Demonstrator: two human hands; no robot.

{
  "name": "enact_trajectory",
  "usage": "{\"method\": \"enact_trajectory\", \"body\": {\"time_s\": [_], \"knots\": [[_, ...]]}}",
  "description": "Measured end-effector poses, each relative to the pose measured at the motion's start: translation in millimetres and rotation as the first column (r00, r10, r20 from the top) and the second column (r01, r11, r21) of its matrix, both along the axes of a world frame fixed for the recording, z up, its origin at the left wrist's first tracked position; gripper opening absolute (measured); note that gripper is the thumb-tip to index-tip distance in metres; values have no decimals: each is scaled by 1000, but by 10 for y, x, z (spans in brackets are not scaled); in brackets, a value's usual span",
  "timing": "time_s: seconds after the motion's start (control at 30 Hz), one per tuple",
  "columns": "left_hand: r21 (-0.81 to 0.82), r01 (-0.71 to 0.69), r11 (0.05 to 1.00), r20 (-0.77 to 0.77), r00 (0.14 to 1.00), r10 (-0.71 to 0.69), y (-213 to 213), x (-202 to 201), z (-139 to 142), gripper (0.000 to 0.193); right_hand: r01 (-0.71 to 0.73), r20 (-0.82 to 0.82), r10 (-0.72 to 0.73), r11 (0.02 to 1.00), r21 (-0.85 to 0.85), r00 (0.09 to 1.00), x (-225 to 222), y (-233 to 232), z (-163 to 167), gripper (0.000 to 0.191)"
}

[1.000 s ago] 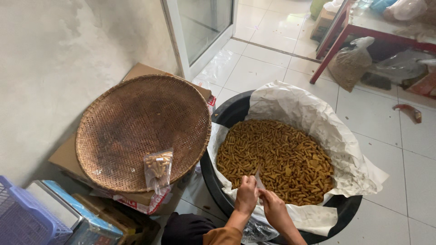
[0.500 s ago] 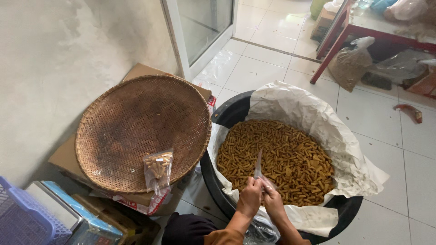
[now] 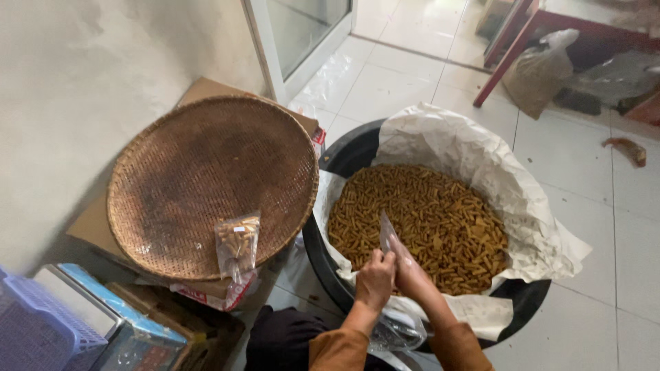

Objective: The person sits on the floor beside a large tub lined with paper and filled with fried snack sticks. They open small clear plastic bags, place snack pieces into each bag one at a time, seal the filled bags, and set the finished bags on a woven tray next to a weighing scale.

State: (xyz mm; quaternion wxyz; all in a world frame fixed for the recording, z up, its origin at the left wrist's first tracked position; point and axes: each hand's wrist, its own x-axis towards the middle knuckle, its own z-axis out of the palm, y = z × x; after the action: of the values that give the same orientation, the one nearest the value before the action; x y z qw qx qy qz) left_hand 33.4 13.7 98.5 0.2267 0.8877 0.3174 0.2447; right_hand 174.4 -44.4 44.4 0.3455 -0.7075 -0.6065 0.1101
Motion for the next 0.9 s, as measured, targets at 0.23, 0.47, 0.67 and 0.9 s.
{"method": "enact_trajectory", "body": {"time_s": [0.23, 0.47, 0.67, 0.9], "knots": [[-27, -85, 996, -1, 996, 85, 372, -20, -69, 21, -266, -55, 279, 809, -525, 959, 155, 401, 787, 41], [-197, -154, 968, 138, 973, 182, 589, -87, -6, 14, -102, -649, 19, 991, -92, 760, 775, 171, 1078, 38], [-264, -198, 944, 170, 954, 247, 626, -49, 61, 16, 184, -442, -561, 739, -648, 700, 824, 492, 104, 56], [-302, -287, 909, 134, 931, 339, 738, -101, 136, 19, 381, 39, -607, 446, -810, 794, 198, 665, -436, 89]]}}
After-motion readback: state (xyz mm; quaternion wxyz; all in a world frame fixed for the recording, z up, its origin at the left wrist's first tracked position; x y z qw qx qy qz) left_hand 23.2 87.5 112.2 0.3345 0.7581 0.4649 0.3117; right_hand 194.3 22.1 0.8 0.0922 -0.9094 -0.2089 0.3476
